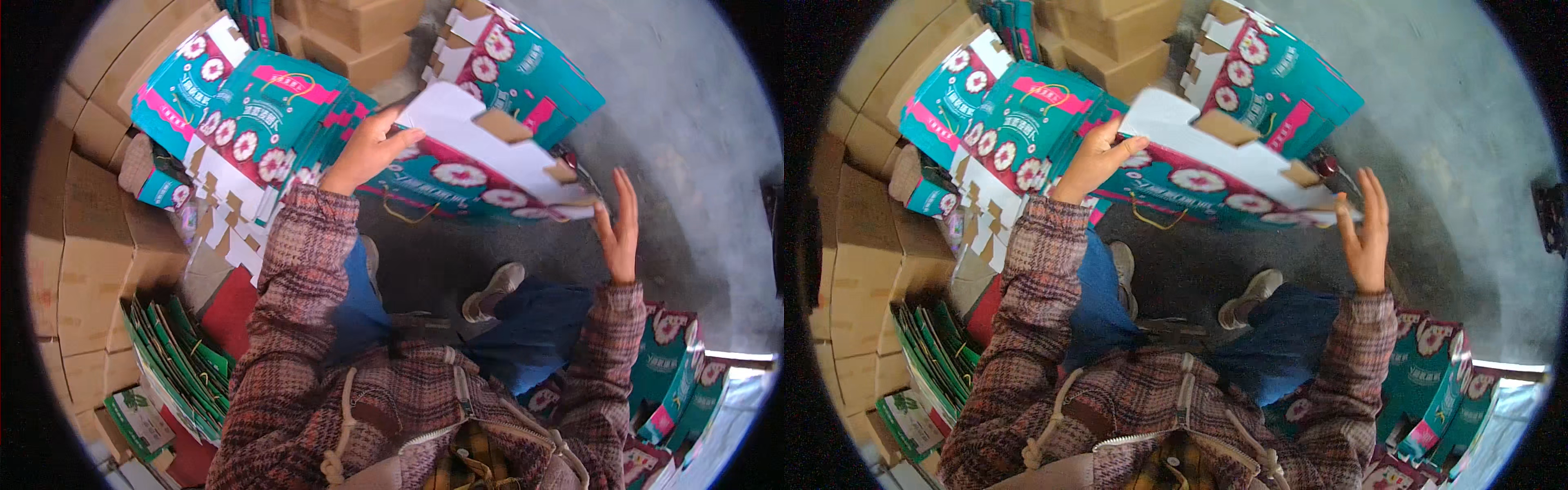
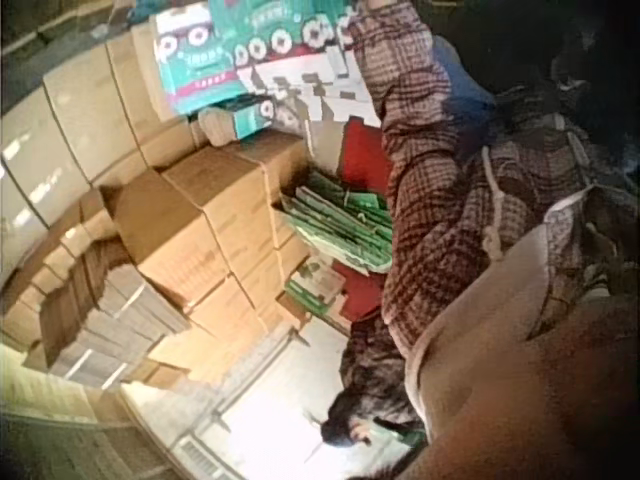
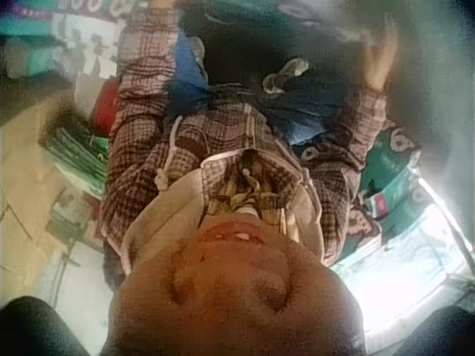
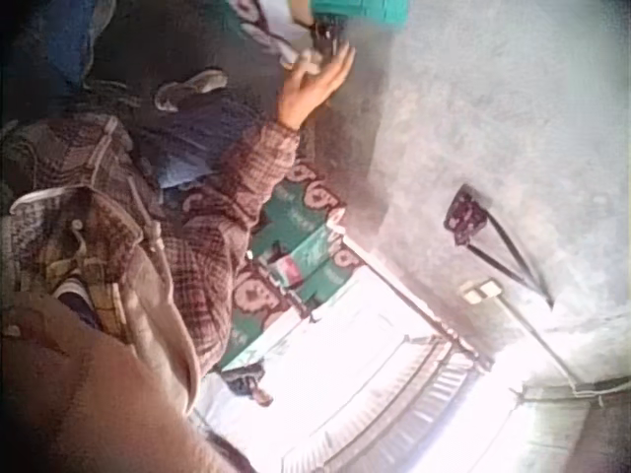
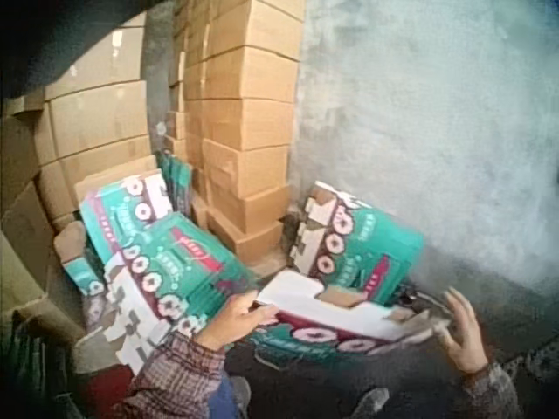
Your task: Folding and assembling cardboard fruit boxes in a packaging area.
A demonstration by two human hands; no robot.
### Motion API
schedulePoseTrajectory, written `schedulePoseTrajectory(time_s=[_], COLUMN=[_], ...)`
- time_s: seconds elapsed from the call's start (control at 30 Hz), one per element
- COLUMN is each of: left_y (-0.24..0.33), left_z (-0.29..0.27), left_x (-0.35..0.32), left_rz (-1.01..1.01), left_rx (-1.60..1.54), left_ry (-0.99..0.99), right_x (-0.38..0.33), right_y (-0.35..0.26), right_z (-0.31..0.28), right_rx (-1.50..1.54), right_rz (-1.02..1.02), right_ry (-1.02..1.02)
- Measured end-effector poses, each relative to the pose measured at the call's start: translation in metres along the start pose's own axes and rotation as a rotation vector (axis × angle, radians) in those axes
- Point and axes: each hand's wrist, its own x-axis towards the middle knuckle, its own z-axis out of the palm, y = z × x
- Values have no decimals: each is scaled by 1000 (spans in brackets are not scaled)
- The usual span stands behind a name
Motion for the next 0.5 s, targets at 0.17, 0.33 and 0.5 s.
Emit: schedulePoseTrajectory(time_s=[0.17,0.33,0.5], left_y=[0,-9,-45], left_z=[17,20,27], left_x=[9,14,12], left_rz=[-196,-192,95], left_rx=[-80,-56,400], left_ry=[-269,-167,179], right_x=[-9,-17,-22], right_y=[20,8,-16], right_z=[2,9,37], right_rx=[446,547,392], right_rz=[256,180,-34], right_ry=[-618,-788,-692])
